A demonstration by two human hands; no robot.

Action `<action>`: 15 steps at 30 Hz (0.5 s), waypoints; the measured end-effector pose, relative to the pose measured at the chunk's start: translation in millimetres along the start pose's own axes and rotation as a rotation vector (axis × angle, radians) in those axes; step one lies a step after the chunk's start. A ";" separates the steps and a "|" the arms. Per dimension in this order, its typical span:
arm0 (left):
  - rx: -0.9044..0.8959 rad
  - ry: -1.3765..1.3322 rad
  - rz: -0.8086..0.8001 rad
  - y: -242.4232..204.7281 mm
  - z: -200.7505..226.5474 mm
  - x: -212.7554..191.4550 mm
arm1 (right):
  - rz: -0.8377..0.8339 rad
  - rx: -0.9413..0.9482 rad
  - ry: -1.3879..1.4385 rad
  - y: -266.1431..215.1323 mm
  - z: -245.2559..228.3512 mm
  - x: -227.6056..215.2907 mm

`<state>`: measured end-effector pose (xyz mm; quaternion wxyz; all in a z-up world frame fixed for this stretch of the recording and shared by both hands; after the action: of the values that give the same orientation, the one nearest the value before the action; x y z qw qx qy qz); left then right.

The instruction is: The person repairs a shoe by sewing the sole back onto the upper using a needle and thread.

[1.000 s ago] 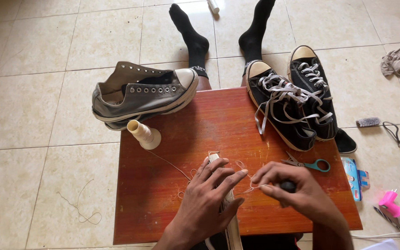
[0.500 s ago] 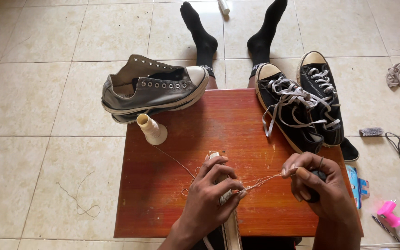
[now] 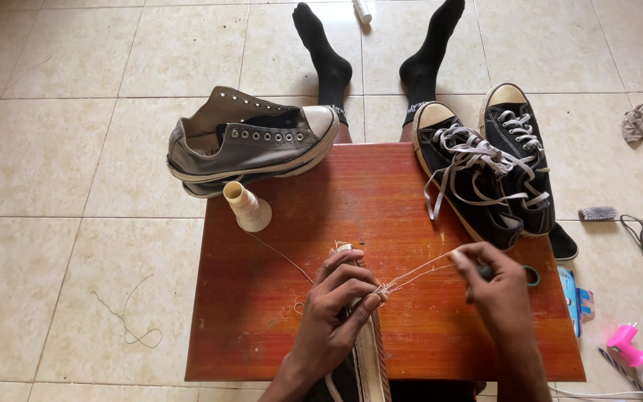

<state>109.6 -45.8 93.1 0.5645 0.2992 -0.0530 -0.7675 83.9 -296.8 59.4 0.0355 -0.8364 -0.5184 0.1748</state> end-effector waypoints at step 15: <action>0.033 -0.025 -0.061 3.3 5.7 -0.3 | -0.677 -0.612 -0.003 -23.8 -58.7 55.5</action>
<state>109.4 -48.2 99.3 0.5351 0.3003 -0.0635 -0.7871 105.2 -229.8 106.0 -0.1589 -0.5917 -0.7903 -0.0067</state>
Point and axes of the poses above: each hand's wrist, its own y-axis towards the middle knuckle, its own x-axis out of the palm, z = x × y, the point moved 3 cm from there along y, towards the middle knuckle, and after that the axes turned 11 degrees about y, right-handed, at the moved point
